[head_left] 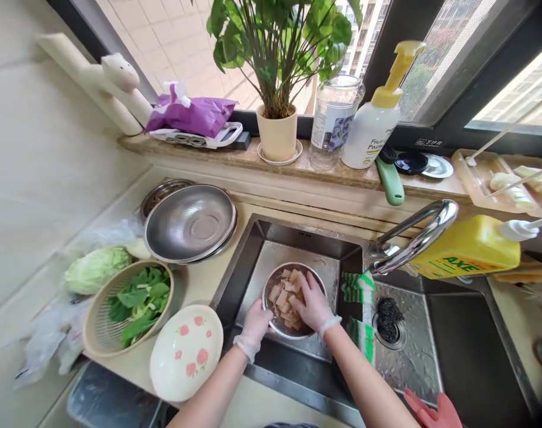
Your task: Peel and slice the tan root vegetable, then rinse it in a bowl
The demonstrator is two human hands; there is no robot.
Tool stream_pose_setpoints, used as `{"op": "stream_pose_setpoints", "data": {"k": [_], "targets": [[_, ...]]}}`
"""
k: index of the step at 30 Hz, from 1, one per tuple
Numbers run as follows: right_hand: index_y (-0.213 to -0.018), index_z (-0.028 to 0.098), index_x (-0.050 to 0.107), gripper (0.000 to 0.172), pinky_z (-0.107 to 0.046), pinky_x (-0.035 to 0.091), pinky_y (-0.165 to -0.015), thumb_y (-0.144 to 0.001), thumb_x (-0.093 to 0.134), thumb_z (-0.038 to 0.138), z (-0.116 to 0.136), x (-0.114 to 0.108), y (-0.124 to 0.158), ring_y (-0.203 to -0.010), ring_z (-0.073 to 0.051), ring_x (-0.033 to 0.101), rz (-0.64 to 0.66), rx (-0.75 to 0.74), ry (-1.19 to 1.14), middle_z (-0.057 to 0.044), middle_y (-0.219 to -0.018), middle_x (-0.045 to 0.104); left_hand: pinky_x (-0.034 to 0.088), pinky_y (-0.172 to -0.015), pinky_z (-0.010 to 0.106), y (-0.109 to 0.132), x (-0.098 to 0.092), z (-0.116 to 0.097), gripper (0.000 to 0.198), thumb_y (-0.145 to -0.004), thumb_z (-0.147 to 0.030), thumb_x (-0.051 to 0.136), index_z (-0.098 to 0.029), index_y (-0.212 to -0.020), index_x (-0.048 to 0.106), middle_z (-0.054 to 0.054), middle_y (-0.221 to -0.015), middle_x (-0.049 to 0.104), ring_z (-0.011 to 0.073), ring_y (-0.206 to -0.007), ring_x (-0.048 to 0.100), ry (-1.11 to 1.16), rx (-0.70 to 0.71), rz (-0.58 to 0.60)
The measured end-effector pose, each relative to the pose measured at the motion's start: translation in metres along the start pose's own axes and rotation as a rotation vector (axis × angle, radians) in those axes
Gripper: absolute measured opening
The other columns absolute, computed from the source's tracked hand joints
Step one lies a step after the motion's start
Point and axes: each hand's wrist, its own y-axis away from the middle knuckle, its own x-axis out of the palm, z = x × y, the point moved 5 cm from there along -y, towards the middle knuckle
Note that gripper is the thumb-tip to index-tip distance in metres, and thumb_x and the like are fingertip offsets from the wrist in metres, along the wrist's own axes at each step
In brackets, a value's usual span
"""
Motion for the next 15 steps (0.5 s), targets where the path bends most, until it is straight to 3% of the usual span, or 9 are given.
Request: {"op": "stream_pose_setpoints", "data": {"k": [6,12,15], "targets": [[-0.144,0.031,0.026,0.079,-0.050,0.033,-0.099,-0.073,0.060,0.040,0.020,0.012,0.000,-0.131,-0.038,0.033,0.186,0.075,0.131,-0.013,-0.148,0.031,0.050,-0.042,0.024,0.019,-0.008,-0.003,0.022,-0.062,-0.007,0.050,-0.016,-0.082,0.055,0.001,-0.067,0.062,0.0153,-0.054,0.061,0.003,0.030,0.032],[-0.143,0.034,0.028,0.081,-0.053,0.033,-0.097,-0.070,0.061,0.047,0.024,0.024,0.022,-0.130,-0.039,0.033,0.325,0.043,0.139,-0.011,-0.150,0.028,0.048,-0.040,0.021,0.028,-0.007,0.008,0.019,-0.061,-0.007,0.051,-0.016,-0.077,0.054,-0.001,-0.062,0.059,0.0124,-0.050,0.057,0.039,-0.016,0.045],[-0.137,0.035,0.039,0.070,-0.051,0.033,-0.097,-0.071,0.060,0.046,0.027,0.018,0.034,-0.127,-0.037,0.037,0.320,-0.019,0.101,-0.009,-0.147,0.034,0.047,-0.040,0.020,0.031,-0.009,0.012,0.019,-0.061,-0.008,0.052,-0.016,-0.078,0.055,-0.001,-0.064,0.059,0.0121,-0.051,0.057,0.037,-0.013,0.050]]}}
